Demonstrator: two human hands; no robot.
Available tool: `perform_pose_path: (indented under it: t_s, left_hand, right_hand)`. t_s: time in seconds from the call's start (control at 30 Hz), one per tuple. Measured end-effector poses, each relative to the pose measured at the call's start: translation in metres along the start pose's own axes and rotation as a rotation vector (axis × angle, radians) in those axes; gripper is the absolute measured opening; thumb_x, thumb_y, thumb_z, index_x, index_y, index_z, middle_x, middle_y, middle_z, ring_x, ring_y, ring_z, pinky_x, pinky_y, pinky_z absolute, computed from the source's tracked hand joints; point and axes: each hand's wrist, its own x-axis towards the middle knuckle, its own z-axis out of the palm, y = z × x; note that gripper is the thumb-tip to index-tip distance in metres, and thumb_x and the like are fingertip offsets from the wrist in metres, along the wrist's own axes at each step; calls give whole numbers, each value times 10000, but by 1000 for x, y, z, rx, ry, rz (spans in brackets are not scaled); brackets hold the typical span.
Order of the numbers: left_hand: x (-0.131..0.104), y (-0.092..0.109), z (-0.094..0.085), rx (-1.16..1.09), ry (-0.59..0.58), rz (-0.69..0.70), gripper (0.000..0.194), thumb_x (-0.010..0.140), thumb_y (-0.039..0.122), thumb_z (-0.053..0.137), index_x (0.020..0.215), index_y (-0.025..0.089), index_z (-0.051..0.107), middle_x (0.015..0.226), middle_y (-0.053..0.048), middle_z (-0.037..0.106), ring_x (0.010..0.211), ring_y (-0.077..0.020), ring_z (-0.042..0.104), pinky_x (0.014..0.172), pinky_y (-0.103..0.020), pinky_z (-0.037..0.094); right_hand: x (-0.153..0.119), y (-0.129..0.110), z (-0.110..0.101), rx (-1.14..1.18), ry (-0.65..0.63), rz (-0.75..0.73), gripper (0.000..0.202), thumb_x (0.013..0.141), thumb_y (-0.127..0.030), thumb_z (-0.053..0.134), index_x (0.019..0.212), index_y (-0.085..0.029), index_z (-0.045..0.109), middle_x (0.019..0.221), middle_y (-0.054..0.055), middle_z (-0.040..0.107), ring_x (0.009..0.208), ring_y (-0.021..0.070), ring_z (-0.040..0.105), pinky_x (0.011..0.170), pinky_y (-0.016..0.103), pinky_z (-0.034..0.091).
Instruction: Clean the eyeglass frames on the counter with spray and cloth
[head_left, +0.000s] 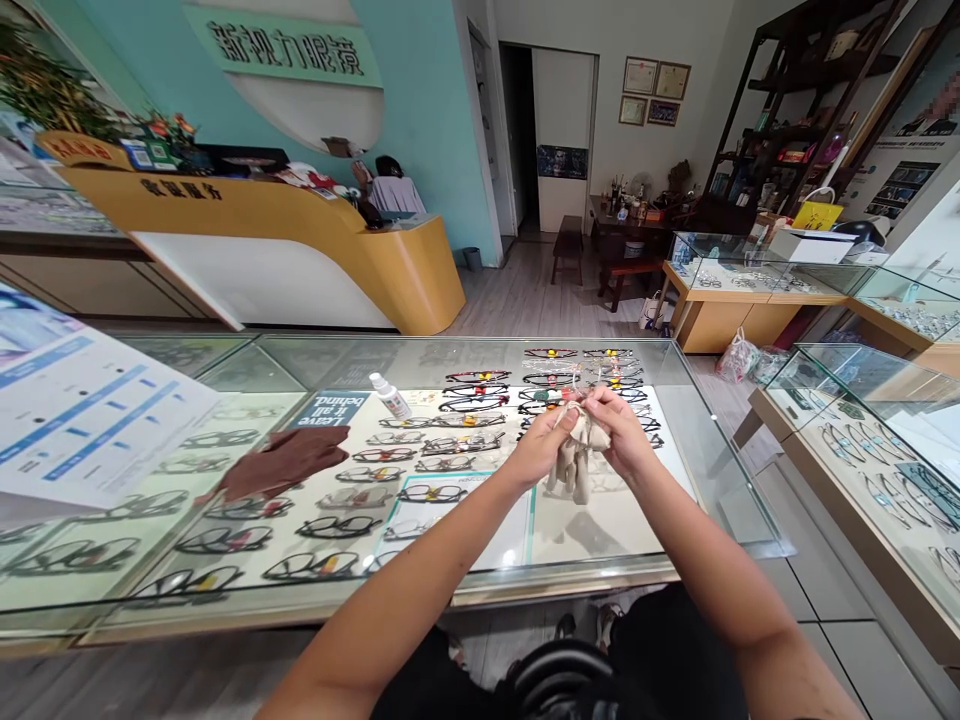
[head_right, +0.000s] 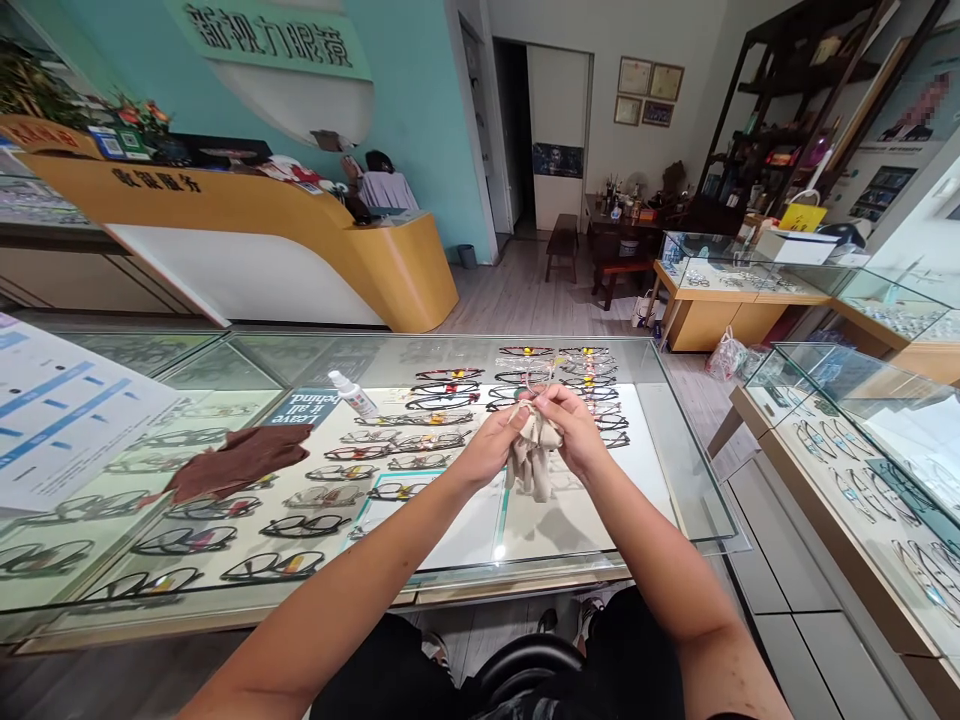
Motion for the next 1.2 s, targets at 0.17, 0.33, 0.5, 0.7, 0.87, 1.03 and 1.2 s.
perform_pose_path:
  t_s: [0.17, 0.33, 0.5, 0.7, 0.87, 1.03, 1.2]
  left_hand:
    - [-2, 6, -4, -66, -126, -82, 621, 713, 678, 895, 1000, 145, 756, 766, -7, 624, 668, -114, 533, 621, -221, 429]
    - [-2, 5, 3, -56, -48, -37, 596, 618, 541, 989, 988, 145, 741, 766, 1, 640, 690, -124, 563, 655, -226, 454]
    - [-4, 4, 11, -54, 120, 16, 575, 613, 575, 972, 877, 135, 714, 712, 16, 631, 667, -116, 531, 633, -214, 440]
    - [-5, 1, 15, 18, 179, 97, 639, 799, 781, 751, 888, 149, 725, 714, -6, 635, 696, -143, 556, 682, -249, 460]
    - [-3, 2, 5, -23, 66, 2, 670, 752, 799, 785, 908, 150, 736, 707, -1, 618, 646, -122, 541, 631, -236, 451]
    - [-4, 12, 1, -3, -63, -39, 634, 704, 659, 904, 1065, 160, 754, 861, -39, 704, 766, -155, 630, 722, -253, 508]
    - [-6, 13, 6, 33, 12, 16, 585, 659, 576, 947, 970, 135, 722, 751, -27, 695, 717, -168, 643, 692, -262, 511]
  right_hand:
    - [2, -5, -5, 15, 13, 31, 402, 649, -448, 990, 721, -218, 669, 829, -12, 750, 723, 122, 653, 682, 231, 527]
    - [3, 3, 0, 93, 43, 22, 442, 612, -449, 1009, 721, -216, 651, 853, -17, 740, 781, 120, 658, 740, 225, 552]
    - [-1, 12, 10, 89, 31, 10, 471, 631, -495, 993, 718, -229, 614, 870, -26, 720, 725, 111, 609, 676, 219, 528]
    - [-3, 8, 11, 2, 32, -21, 469, 645, -533, 969, 707, -244, 605, 857, -19, 701, 691, 115, 575, 664, 227, 514]
    - [0, 0, 2, 23, 35, -12, 427, 639, -477, 980, 713, -223, 644, 932, 10, 733, 806, 140, 641, 732, 243, 539]
    - [1, -3, 0, 82, 21, 6, 379, 685, -427, 969, 734, -220, 655, 939, 3, 746, 832, 134, 657, 780, 240, 558]
    - [-1, 5, 8, 113, 24, 25, 455, 633, -478, 994, 757, -232, 633, 836, -35, 714, 602, 80, 535, 591, 197, 517]
